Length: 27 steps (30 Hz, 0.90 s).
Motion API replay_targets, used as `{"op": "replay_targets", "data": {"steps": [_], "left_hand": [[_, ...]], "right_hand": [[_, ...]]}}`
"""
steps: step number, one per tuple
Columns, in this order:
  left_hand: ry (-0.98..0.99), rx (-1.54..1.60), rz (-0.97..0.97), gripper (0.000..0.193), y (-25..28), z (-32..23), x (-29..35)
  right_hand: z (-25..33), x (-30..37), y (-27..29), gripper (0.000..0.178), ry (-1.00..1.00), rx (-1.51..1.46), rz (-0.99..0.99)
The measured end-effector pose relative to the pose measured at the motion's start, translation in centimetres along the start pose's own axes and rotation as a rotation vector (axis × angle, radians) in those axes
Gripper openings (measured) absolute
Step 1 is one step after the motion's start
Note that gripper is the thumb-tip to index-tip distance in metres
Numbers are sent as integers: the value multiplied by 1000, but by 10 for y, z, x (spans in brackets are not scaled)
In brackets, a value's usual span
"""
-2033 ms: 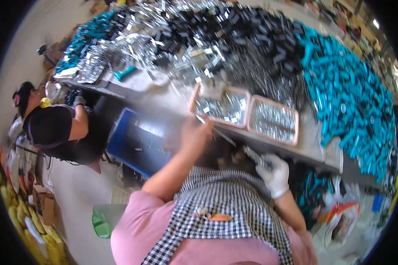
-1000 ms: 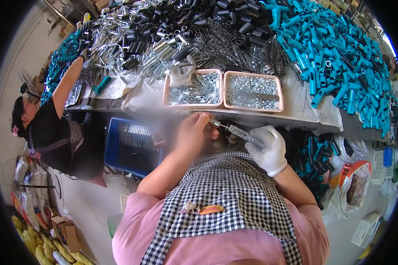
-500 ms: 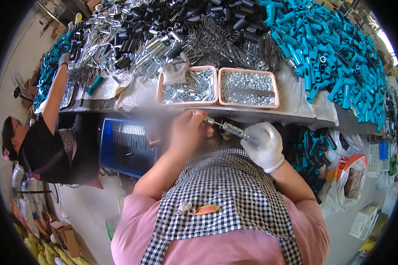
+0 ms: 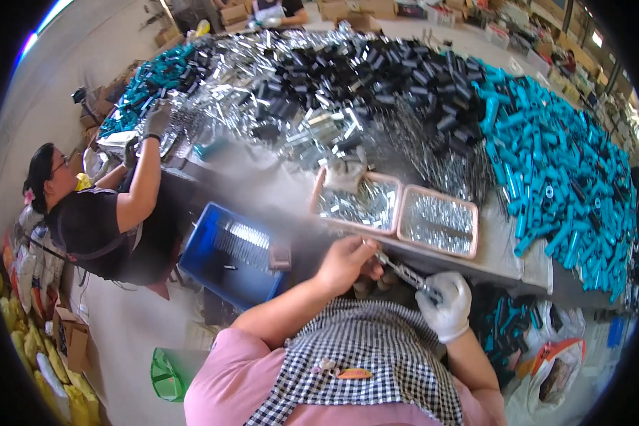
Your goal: Assembling small plastic housings with metal pins and internal components at a factory workbench.
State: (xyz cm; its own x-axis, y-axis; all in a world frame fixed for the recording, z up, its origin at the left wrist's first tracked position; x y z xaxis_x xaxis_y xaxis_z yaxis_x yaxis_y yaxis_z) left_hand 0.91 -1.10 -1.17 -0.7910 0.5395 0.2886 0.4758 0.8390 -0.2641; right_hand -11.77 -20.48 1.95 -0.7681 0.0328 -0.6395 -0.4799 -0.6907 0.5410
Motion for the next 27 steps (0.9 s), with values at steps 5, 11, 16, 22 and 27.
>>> {"op": "replay_targets", "data": {"steps": [5, 11, 16, 22, 27], "left_hand": [[17, 2, -39, 23, 1, -2, -12], [-27, -49, -53, 24, -2, -3, -10], [-57, -91, -24, 25, -5, 0, -15], [-75, -131, -20, 24, -9, 3, -17], [-87, -106, -23, 23, -12, 1, -16]], "right_hand": [[-7, -6, 0, 24, -52, -14, 32], [-7, -2, 2, 30, -50, -7, -19], [-10, 5, 5, 32, -98, -13, -35], [-11, 11, 9, 32, -117, -43, -53], [-11, 11, 10, 34, -106, -16, -60]]}}
Point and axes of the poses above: each hand's wrist, its own x-axis away from the middle knuckle, its own y-axis out of the back of the hand, z = x × y, the point moved 2 cm from there along -x, towards the middle knuckle, and after that the axes turned 9 degrees about -x, right-handed, at the moved point
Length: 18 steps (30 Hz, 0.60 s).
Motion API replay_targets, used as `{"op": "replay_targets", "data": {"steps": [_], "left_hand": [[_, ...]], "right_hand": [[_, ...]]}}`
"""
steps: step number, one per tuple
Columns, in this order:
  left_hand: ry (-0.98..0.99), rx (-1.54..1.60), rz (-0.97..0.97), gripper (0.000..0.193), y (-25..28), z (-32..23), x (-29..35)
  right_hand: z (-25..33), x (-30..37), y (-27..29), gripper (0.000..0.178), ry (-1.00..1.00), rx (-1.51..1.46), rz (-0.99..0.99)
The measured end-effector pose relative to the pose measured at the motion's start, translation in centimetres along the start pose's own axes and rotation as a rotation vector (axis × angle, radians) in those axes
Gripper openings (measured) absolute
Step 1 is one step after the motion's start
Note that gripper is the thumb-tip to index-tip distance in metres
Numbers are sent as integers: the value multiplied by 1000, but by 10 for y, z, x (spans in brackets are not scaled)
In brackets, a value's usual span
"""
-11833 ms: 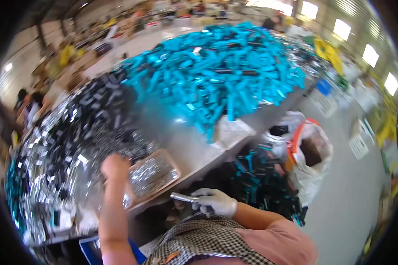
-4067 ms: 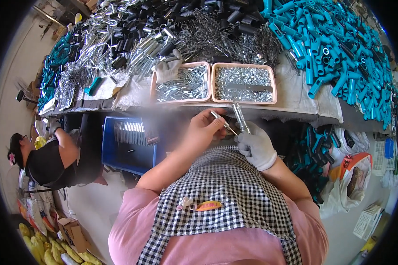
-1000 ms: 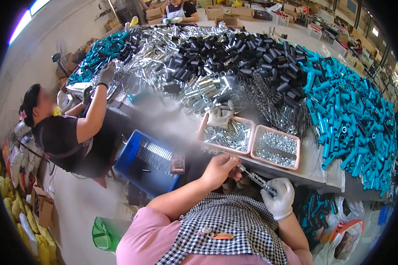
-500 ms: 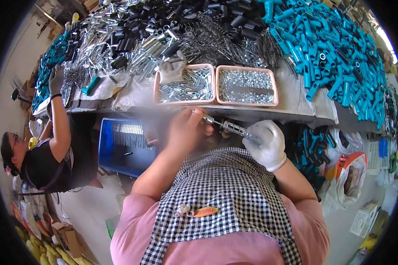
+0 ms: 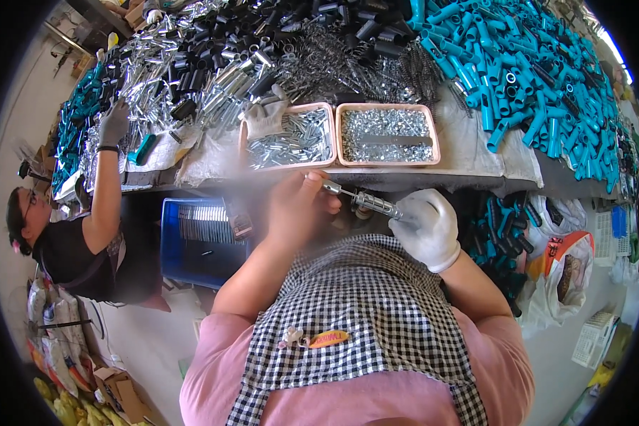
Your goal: Assembling small plastic housings with metal pins and internal components at a factory workbench.
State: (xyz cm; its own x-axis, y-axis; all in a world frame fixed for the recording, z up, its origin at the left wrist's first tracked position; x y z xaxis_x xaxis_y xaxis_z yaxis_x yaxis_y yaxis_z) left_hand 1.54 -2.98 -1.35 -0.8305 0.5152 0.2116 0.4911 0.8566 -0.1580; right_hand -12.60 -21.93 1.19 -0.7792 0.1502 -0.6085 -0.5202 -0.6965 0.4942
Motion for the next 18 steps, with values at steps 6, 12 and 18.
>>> {"op": "replay_targets", "data": {"steps": [6, 12, 18], "left_hand": [[0, 35, 6, 23, 0, -3, 3], [13, -32, 18, 23, 3, -3, 3], [72, 37, 95, 23, -3, 5, 5]], "right_hand": [[0, -2, -2, 34, 1, -1, -26], [2, -4, -1, 33, 29, -8, 4], [2, -5, -7, 34, 82, 24, 21]]}}
Point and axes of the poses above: each hand's wrist, its own x-axis away from the middle knuckle, its own y-axis out of the back of the hand, z = x × y, the point moved 2 cm from there along -x, towards the middle knuckle, and after that the axes turned 9 degrees about -x, right-handed, at the moved point
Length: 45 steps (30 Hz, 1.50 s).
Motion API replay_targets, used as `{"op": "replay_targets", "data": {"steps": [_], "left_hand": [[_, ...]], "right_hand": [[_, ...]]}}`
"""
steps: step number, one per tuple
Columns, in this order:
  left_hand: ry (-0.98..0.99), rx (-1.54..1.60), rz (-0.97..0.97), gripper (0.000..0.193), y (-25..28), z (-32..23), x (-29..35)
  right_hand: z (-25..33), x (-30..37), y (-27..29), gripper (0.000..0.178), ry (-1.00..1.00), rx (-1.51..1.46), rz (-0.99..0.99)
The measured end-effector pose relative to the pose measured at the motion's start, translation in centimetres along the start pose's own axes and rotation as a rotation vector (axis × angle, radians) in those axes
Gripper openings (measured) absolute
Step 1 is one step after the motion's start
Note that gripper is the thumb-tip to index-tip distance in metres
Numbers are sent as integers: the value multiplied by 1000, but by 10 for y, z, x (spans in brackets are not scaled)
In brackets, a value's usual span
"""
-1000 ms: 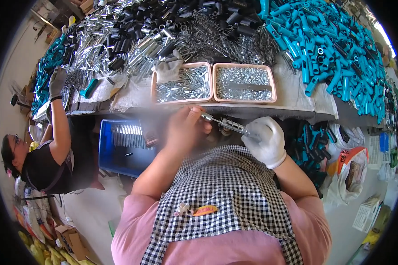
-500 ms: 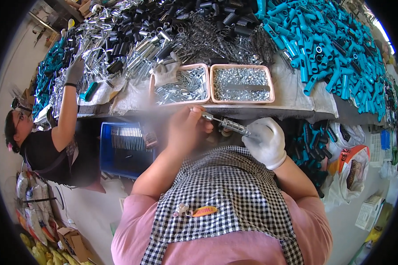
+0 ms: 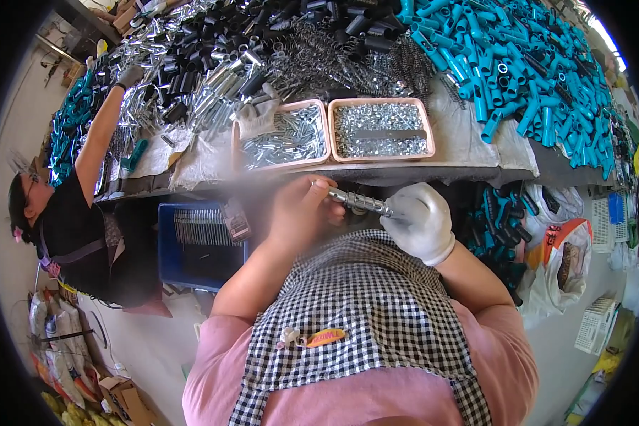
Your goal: Assembling small plastic housings with metal pins and internal components at a factory workbench.
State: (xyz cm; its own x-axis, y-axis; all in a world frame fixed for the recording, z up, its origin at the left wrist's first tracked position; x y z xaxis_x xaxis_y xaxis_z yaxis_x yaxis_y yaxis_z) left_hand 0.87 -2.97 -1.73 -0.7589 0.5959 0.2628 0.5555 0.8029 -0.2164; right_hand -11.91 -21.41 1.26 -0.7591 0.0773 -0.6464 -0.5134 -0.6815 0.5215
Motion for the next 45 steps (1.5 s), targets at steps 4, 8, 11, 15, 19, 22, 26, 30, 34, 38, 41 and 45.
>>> {"op": "replay_targets", "data": {"steps": [4, 8, 11, 15, 19, 22, 26, 30, 34, 38, 41, 45], "left_hand": [[172, 69, 121, 23, 6, 6, -4], [167, 85, 71, 23, 2, 10, -2], [70, -114, 8, 26, -6, 11, 0], [-5, -241, -21, 30, -25, 5, 2], [-157, -373, 20, 28, -39, -1, -5], [-258, -467, 101, 31, -53, -7, -13], [-185, -614, 139, 32, -70, -1, -22], [-320, -711, 305, 33, -98, -4, -45], [-368, -857, 480, 44, -141, -18, -76], [-369, -620, 597, 48, -204, -24, -129], [-692, -1108, 409, 64, -291, -33, -168], [-950, -1631, 334, 78, -363, 10, -230]], "right_hand": [[4, -2, 2, 32, 42, -31, -4], [1, 3, 0, 30, 48, -42, 1], [-3, 4, -1, 31, 37, -51, -30], [-11, 5, 2, 34, 58, -45, -12], [-14, 11, 10, 37, -32, 9, -59], [-26, 23, 17, 46, -128, -17, 97], [-34, 38, 37, 37, -182, -192, -54], [-51, 58, 52, 35, -245, -272, -223], [-61, 66, 80, 28, -404, -222, -327], [-79, 82, 108, 25, -443, -255, -521], [-68, 82, 137, 19, -654, -207, -471], [-81, 95, 138, 25, -746, -234, -457]]}}
Point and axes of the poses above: each hand's wrist, its own x-axis away from the middle knuckle, its own y-axis out of the back of the hand, z = x × y, the point moved 2 cm from there along -x, towards the middle knuckle, and after that the axes turned 9 degrees about -x, right-handed, at the moved point
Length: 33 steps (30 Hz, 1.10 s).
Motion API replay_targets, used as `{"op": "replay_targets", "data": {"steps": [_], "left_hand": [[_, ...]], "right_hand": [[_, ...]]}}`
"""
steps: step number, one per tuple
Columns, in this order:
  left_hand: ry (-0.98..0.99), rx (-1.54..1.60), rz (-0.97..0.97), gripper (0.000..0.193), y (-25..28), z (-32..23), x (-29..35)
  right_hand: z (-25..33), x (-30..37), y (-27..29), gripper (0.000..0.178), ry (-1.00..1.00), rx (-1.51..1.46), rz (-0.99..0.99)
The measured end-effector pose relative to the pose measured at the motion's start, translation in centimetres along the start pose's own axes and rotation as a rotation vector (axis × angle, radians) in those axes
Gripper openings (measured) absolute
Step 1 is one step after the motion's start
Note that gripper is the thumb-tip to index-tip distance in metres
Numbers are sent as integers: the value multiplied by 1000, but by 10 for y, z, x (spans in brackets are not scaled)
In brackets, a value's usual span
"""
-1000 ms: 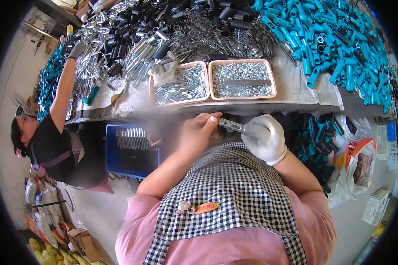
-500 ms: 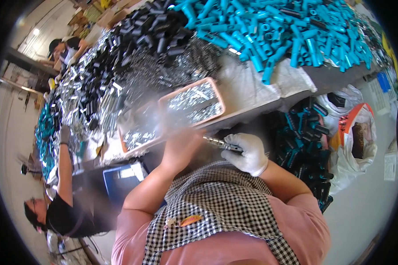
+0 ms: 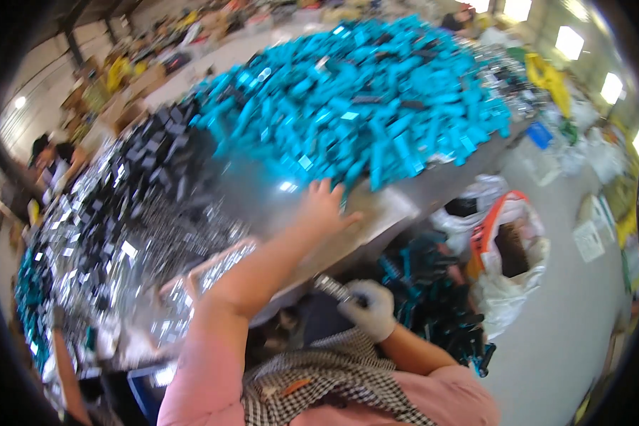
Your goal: Assembling small plastic housings with metal pins and internal components at a factory workbench.
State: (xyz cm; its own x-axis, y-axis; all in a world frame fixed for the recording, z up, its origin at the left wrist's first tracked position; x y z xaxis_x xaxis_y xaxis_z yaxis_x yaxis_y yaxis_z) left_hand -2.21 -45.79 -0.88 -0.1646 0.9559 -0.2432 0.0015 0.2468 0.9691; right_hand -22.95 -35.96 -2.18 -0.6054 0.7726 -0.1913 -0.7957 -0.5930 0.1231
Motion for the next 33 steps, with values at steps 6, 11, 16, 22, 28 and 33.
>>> {"op": "replay_targets", "data": {"steps": [6, 11, 16, 22, 28, 33], "left_hand": [[124, -74, 361, 57, 1, 22, 10], [148, -159, 319, 54, 1, 86, 75], [187, 271, -448, 35, 36, 122, 104], [601, 1039, -494, 60, 42, 178, 166], [706, 1649, -596, 97, 103, 176, 289], [677, 1630, -661, 66, 117, 167, 378]], "right_hand": [[9, 11, 3, 22, 22, 28, -53], [4, 5, -6, 23, 75, 53, -5], [2, -2, -34, 22, 27, -10, 79], [14, 13, -63, 22, 1, -42, 110], [21, 30, -106, 16, -26, -125, 251], [36, 35, -145, 17, -23, -186, 408]]}}
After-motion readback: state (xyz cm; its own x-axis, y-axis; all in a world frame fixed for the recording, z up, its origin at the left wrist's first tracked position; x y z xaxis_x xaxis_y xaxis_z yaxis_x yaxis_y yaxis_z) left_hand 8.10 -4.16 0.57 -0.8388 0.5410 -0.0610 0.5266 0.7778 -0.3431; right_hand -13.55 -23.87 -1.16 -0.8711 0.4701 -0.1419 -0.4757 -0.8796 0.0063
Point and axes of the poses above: each hand's wrist, its own x-axis away from the middle knuckle, its own y-axis out of the back of the hand, z = x × y, the point moved 2 cm from there along -x, towards the middle knuckle, and after that the axes turned 9 degrees about -x, right-handed, at the moved point
